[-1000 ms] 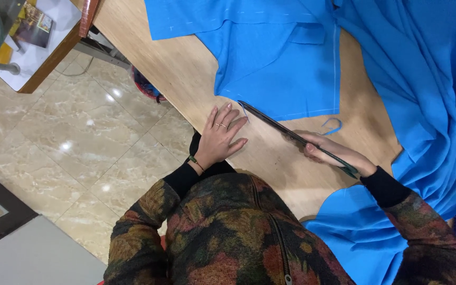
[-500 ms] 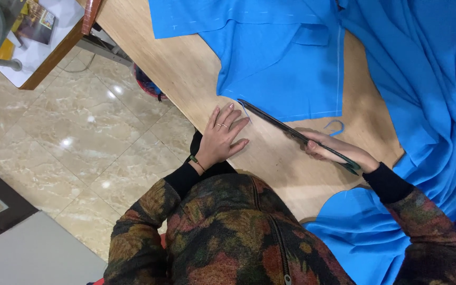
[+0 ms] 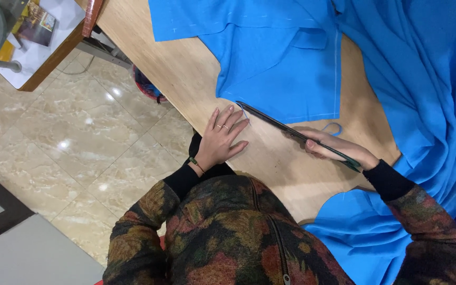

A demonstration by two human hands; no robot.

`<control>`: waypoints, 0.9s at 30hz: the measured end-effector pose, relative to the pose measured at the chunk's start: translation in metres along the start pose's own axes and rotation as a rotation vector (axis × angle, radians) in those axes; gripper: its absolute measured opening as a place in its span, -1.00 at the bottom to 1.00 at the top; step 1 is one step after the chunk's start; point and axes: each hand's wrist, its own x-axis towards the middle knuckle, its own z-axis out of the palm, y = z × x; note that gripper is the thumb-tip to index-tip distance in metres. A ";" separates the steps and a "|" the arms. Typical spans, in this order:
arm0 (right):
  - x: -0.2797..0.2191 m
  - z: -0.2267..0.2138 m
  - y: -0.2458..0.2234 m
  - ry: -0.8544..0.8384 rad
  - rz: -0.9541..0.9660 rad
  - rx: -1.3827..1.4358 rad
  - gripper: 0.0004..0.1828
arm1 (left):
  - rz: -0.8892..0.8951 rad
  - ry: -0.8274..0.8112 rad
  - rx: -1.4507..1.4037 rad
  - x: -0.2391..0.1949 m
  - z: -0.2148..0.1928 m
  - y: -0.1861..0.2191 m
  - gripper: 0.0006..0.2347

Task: A person uses large tailor shears to cut out pattern pieces from blue fabric along chalk lines on a wooden table.

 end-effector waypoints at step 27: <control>0.005 -0.026 0.015 -0.034 0.038 -0.122 0.03 | 0.003 0.037 0.025 -0.002 0.005 -0.003 -0.53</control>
